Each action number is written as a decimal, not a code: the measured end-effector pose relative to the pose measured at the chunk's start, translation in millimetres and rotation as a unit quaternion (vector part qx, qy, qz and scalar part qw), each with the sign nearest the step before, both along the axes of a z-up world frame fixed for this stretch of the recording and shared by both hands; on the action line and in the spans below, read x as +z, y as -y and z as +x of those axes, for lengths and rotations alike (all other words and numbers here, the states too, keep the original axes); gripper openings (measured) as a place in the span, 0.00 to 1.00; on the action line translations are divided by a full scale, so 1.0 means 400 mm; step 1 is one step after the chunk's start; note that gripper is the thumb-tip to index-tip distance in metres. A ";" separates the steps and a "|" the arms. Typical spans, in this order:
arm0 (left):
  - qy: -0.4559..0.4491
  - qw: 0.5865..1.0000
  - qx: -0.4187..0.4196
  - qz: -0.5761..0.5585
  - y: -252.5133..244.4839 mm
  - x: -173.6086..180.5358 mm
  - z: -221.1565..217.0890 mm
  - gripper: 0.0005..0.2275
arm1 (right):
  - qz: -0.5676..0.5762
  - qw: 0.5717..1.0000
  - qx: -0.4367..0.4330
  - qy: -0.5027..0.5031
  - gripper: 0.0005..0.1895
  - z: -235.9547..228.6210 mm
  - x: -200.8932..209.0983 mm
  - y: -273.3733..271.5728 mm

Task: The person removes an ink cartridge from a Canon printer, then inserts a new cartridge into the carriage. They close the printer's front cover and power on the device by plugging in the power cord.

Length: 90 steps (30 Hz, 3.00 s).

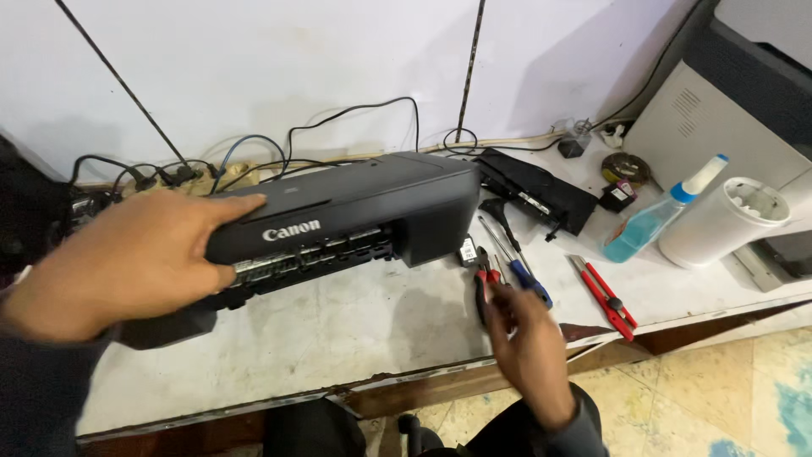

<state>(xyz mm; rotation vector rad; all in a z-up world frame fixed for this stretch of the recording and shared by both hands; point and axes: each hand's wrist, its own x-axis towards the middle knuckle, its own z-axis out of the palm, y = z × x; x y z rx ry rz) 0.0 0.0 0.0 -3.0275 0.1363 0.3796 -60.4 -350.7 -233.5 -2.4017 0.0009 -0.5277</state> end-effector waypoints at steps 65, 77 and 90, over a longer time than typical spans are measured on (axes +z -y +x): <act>0.040 0.994 -0.066 -0.077 -0.110 0.084 0.040 0.17 | 0.181 0.917 0.061 0.350 0.35 0.042 0.304 -0.462; 0.056 0.987 -0.078 -0.131 -0.121 0.068 0.056 0.29 | -0.162 0.948 0.136 -0.237 0.40 0.103 0.154 -0.077; 0.062 0.994 -0.061 -0.073 -0.101 0.076 0.042 0.24 | 0.258 0.935 0.076 0.232 0.26 -0.153 0.441 -0.538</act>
